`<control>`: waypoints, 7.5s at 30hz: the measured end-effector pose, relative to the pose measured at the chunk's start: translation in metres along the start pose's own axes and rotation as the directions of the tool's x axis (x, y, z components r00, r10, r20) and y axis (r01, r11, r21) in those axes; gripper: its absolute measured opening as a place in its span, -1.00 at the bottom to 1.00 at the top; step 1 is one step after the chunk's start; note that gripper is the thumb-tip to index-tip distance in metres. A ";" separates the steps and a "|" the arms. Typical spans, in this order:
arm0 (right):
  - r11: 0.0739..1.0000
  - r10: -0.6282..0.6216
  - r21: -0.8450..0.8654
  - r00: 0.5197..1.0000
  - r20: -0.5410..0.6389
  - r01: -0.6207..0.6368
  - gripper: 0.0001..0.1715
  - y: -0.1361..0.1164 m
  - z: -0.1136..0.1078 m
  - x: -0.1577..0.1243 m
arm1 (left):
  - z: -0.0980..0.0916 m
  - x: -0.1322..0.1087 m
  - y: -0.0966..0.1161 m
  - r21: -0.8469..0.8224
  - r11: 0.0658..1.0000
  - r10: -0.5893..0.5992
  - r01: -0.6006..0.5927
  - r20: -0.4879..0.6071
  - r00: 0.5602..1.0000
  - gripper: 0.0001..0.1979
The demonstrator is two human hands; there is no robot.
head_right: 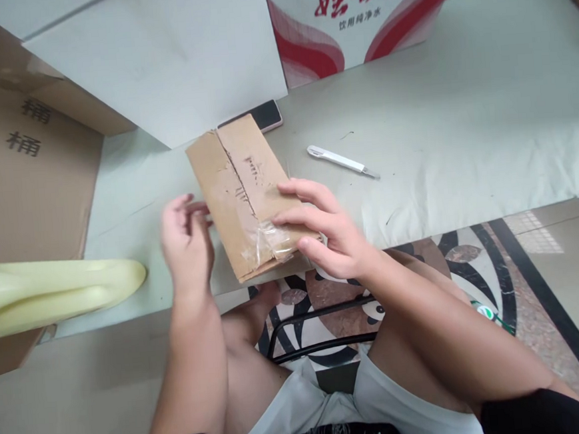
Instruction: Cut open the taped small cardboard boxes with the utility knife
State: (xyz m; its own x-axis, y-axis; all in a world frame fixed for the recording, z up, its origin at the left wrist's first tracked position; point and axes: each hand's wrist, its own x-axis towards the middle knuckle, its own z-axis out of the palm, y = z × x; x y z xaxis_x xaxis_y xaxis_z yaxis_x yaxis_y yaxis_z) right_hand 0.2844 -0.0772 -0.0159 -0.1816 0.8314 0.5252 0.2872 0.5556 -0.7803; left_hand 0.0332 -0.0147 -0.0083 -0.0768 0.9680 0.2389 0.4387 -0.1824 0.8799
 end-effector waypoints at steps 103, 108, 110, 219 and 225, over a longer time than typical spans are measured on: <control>0.989 0.107 -0.018 0.635 0.765 -0.146 -0.90 -0.094 0.080 -0.208 | 0.063 -0.043 0.006 0.261 0.765 0.613 -0.588 -0.015 0.790 -0.41; 0.990 0.133 -0.107 0.366 0.921 -0.089 -0.86 -0.096 0.108 -0.250 | 0.044 -0.039 0.013 0.242 0.770 0.579 -0.591 0.125 0.806 -0.44; 0.989 0.144 -0.130 0.334 0.931 -0.066 -0.80 -0.097 0.112 -0.252 | 0.028 -0.049 0.016 0.217 0.765 0.603 -0.607 0.090 0.792 -0.41; 0.964 -0.041 -0.217 0.725 -0.688 -0.152 -0.46 0.031 -0.048 -0.001 | 0.049 -0.011 -0.006 -0.051 0.761 0.645 -0.646 -0.039 0.763 -0.46; 0.975 -0.055 -0.188 0.697 -0.715 -0.116 -0.67 0.017 -0.041 -0.009 | 0.043 -0.015 -0.007 -0.058 0.763 0.643 -0.644 -0.046 0.765 -0.49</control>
State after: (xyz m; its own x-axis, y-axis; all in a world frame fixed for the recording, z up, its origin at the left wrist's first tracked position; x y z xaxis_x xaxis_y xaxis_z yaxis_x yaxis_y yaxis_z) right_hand 0.3299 -0.0758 -0.0199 0.5298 0.5427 0.6517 0.4775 0.4442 -0.7581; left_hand 0.0701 -0.0209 -0.0357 0.1819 0.6152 0.7671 0.3320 -0.7727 0.5410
